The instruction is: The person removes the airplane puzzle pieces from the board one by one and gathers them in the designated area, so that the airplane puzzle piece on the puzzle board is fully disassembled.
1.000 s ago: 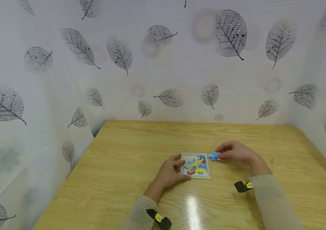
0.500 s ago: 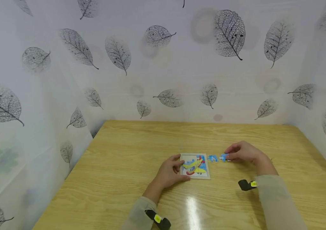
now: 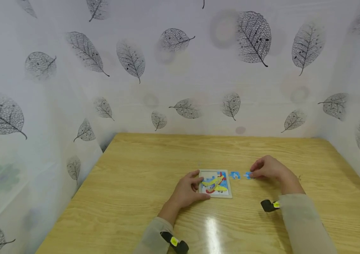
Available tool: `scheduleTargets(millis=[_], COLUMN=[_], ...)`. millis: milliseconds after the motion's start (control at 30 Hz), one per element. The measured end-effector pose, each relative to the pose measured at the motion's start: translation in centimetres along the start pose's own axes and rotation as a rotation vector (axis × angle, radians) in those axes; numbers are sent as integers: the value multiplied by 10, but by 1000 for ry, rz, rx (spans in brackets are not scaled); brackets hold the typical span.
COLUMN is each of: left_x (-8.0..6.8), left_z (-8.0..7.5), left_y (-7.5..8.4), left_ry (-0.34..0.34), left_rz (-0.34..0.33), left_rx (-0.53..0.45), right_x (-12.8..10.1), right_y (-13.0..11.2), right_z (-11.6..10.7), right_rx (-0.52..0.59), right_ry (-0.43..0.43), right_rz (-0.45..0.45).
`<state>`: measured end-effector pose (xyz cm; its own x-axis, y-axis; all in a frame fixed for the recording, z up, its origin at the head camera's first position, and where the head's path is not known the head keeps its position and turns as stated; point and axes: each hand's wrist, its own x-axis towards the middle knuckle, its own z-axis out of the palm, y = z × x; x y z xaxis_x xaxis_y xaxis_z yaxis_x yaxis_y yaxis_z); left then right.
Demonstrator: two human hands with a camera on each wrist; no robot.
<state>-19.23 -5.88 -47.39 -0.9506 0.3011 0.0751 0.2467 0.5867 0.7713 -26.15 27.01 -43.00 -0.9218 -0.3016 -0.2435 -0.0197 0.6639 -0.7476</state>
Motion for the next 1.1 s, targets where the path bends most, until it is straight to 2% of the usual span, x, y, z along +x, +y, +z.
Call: scheduleTargets(millis=[100,300,533,733,933,1100], left_x=[0,0,1,1,1,1], left_z=[0,0,0,-1,-2,-1], left_y=[0,0,-3,-4,-3,-2], left_ry=[4,-10,-2,1,6,1], left_rz=[-4,-15,-1,8,-3,-13], left_rx=[-30,-56,-44,-44,-53,-33], right_x=[0,0,2,8,12,16], right_y=[1,2,-9,-20,-34,-43], right_z=[-1,-1,4,17,35,51], right_rx=[15,127,213,238,275,258], right_ry=[-17,-67,-123,-154,-179,-201], right_rz=[-1,-10,-91,-168,-174,-176])
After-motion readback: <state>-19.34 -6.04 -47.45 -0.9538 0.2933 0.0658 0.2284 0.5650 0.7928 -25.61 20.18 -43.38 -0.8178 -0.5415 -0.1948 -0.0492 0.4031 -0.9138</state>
